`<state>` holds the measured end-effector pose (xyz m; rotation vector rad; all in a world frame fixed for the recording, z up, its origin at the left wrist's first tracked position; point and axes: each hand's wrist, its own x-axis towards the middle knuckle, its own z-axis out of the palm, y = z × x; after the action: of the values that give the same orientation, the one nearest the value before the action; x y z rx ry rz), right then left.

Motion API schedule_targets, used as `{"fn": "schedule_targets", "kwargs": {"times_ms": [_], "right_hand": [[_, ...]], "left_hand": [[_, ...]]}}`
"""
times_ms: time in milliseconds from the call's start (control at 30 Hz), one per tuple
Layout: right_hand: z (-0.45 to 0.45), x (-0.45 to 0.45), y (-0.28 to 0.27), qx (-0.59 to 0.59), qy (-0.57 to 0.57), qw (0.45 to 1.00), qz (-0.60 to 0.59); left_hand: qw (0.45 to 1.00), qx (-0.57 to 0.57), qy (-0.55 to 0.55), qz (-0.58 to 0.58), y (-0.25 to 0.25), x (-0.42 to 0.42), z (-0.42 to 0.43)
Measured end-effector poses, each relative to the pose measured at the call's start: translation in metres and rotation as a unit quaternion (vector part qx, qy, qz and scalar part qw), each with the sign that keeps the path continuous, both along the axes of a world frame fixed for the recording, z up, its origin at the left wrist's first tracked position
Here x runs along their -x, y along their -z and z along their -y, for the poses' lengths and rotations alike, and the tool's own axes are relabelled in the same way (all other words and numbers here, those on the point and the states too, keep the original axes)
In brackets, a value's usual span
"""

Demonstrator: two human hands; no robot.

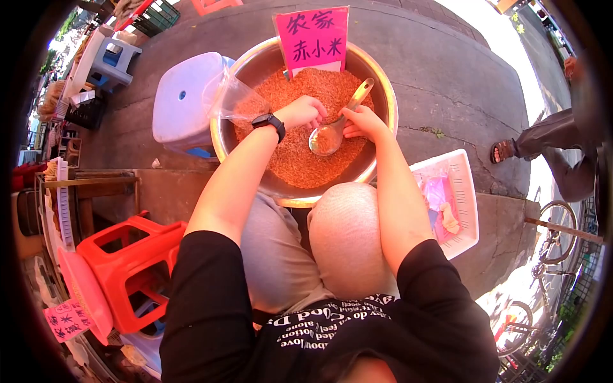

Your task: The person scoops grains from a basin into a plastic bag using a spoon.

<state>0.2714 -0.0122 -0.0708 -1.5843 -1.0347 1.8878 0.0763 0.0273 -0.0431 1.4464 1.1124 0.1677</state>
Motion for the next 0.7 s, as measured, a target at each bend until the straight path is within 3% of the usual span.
{"fn": "schedule_targets", "kwargs": {"times_ms": [67,167,267,367,400,500,600,700], "right_hand": [[0.000,0.000,0.000,0.000,0.000,1.000,0.000],[0.000,0.000,0.001,0.002,0.000,1.000,-0.005],[0.000,0.000,-0.001,0.004,0.002,1.000,-0.005],[0.000,0.000,-0.003,0.004,0.005,1.000,0.002],[0.000,0.000,-0.003,0.003,0.002,1.000,0.004],[0.000,0.000,-0.001,0.004,-0.001,1.000,-0.003],[0.000,0.001,0.001,-0.001,0.011,1.000,-0.006],[-0.001,-0.001,0.003,-0.008,0.014,1.000,-0.002]], "left_hand": [[0.986,-0.154,-0.065,0.018,0.013,-0.003,0.000],[0.923,-0.375,-0.059,-0.063,0.064,0.000,-0.012],[0.994,-0.070,0.076,-0.030,0.015,0.000,0.001],[0.998,-0.043,0.007,0.040,-0.010,-0.010,0.006],[0.985,-0.163,-0.024,0.048,0.009,-0.010,0.001],[0.912,-0.394,-0.085,-0.077,0.028,-0.013,0.001],[0.994,-0.079,0.070,-0.040,0.004,-0.009,0.005],[0.999,-0.024,0.042,0.019,-0.011,-0.019,0.006]]}}
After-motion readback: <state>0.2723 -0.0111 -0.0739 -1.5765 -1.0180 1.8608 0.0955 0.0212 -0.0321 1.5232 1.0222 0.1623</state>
